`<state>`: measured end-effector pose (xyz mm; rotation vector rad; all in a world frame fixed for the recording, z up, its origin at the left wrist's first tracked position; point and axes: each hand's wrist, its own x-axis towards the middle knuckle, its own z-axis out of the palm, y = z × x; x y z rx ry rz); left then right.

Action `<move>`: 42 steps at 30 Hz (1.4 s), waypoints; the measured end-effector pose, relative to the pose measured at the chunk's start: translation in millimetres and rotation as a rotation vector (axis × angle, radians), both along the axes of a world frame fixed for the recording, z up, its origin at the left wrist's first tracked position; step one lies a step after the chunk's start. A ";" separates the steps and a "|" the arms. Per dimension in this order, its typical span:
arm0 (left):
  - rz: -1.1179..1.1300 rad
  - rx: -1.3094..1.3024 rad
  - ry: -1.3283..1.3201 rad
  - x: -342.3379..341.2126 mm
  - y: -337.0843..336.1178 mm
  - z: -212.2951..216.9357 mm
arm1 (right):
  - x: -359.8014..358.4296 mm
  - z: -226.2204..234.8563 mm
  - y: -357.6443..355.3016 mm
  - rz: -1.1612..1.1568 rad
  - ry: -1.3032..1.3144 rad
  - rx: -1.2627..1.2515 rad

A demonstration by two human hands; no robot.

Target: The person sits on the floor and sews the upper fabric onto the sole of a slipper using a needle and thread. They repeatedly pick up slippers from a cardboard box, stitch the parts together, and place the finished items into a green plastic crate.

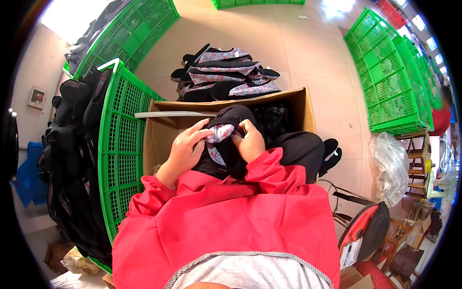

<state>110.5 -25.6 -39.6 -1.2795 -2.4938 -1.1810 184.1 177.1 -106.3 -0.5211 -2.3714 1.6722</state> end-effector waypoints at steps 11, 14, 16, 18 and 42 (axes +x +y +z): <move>0.043 -0.038 -0.089 -4.1 2.0 -10.2 | -10.1 -5.2 0.1 0.097 -0.061 -0.162; 0.052 -0.055 -0.103 -3.6 5.0 -8.6 | -10.5 -7.3 2.7 0.110 -0.103 -0.130; 0.059 -0.055 -0.094 -2.8 7.5 -7.3 | -10.3 -8.9 3.3 0.112 -0.101 -0.125; 0.071 -0.055 -0.083 -0.4 11.2 -7.3 | -10.2 -6.3 2.7 0.117 -0.104 -0.133; 0.219 -0.887 -0.010 -73.8 74.8 -64.8 | -13.5 11.4 -24.8 0.109 -0.055 0.013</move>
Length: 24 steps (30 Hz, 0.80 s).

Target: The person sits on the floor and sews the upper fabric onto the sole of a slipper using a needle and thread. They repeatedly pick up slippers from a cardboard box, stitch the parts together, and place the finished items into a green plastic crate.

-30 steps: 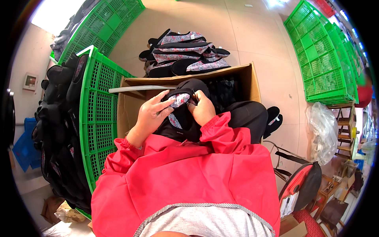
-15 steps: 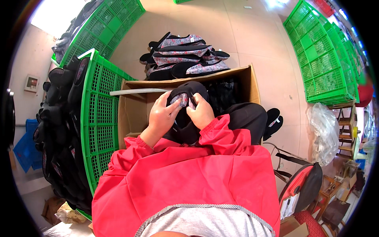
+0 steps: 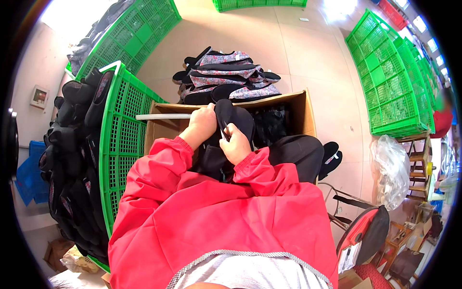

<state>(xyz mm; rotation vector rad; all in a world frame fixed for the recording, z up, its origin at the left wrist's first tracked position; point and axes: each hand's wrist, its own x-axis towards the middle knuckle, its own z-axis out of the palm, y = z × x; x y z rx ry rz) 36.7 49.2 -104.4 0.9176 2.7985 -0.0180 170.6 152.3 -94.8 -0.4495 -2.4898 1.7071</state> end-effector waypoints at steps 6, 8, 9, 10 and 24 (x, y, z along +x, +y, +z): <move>-0.381 -0.004 0.141 5.6 -27.8 7.8 | 11.6 -3.1 -0.5 0.008 -0.017 -0.117; -0.279 0.401 0.140 23.8 -53.5 11.3 | 15.1 -18.1 -4.6 -0.027 0.064 -0.231; -0.275 0.505 0.094 26.1 -65.3 3.3 | 19.5 -13.7 -4.3 -0.060 0.079 -0.254; -0.235 0.643 -0.032 29.8 -71.8 9.8 | 20.7 -29.6 -1.1 -0.096 0.059 -0.322; 0.319 2.094 -1.602 63.9 -68.5 55.8 | 36.1 13.0 9.6 0.335 -0.090 -0.885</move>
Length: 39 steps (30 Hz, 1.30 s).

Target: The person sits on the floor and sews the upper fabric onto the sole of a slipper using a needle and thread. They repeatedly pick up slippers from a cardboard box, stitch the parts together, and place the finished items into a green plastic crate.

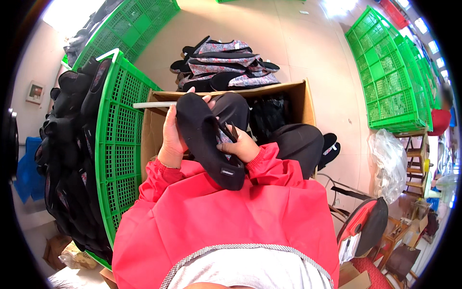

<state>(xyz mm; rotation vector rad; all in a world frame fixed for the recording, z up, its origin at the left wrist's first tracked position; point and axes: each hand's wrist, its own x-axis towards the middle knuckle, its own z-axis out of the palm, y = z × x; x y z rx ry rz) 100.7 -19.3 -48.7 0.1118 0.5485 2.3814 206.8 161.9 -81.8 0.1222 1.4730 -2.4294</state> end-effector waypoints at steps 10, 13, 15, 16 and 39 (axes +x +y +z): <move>0.230 -0.270 -0.002 -4.9 -9.8 -2.6 | 9.1 -27.1 10.6 -0.375 0.033 -0.155; 0.297 -0.295 -0.012 -2.2 -12.4 1.8 | 13.3 -8.5 19.3 -0.448 0.145 -0.209; 0.351 -0.325 -0.013 -4.3 -11.2 -3.0 | 15.2 1.1 14.2 -0.322 0.293 -0.110; 0.374 -0.337 -0.015 -6.0 -9.9 -7.2 | 16.6 7.6 12.8 -0.260 0.365 -0.056; 0.157 -0.611 0.397 9.2 -13.7 17.2 | 15.6 -116.4 135.9 -0.560 -0.060 0.295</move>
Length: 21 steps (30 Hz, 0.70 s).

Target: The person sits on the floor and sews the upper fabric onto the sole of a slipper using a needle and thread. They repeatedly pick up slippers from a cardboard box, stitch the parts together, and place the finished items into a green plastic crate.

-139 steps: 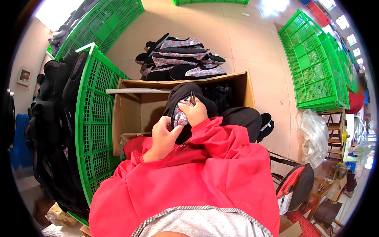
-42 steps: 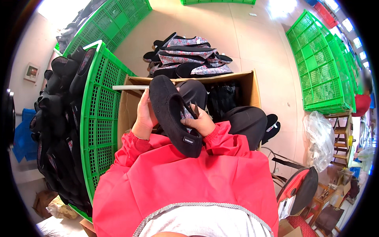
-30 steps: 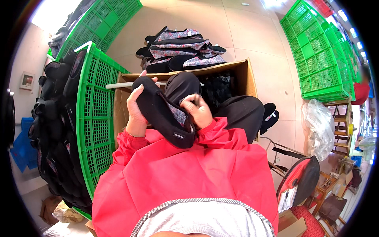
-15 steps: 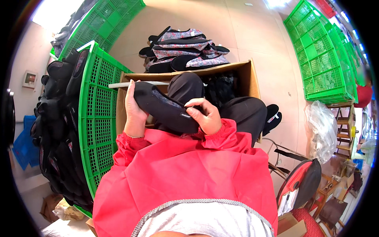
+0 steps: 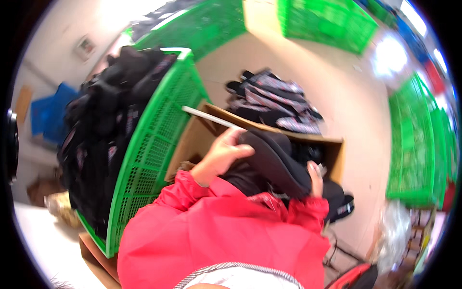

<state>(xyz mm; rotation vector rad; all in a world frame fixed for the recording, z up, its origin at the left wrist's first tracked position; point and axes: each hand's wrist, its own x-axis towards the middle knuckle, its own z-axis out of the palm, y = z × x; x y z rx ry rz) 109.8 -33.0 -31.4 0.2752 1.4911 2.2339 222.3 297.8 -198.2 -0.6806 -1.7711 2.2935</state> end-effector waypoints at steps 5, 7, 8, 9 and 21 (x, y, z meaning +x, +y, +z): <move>-0.255 -0.158 0.056 15.9 -9.3 -4.2 | 11.9 21.4 11.3 0.232 0.020 -0.295; -0.300 -0.197 0.140 23.1 -13.9 6.9 | 11.0 37.5 -8.3 0.186 0.032 -0.367; -0.270 -0.229 0.220 27.1 -15.0 12.1 | 13.8 41.2 -11.0 0.152 0.035 -0.402; -0.257 -0.292 0.276 29.2 -17.8 18.3 | 9.7 23.0 -8.4 0.142 0.136 -0.391; 0.943 -0.785 1.173 47.3 -125.7 110.6 | 5.5 -51.4 -1.0 -0.136 -0.263 -0.271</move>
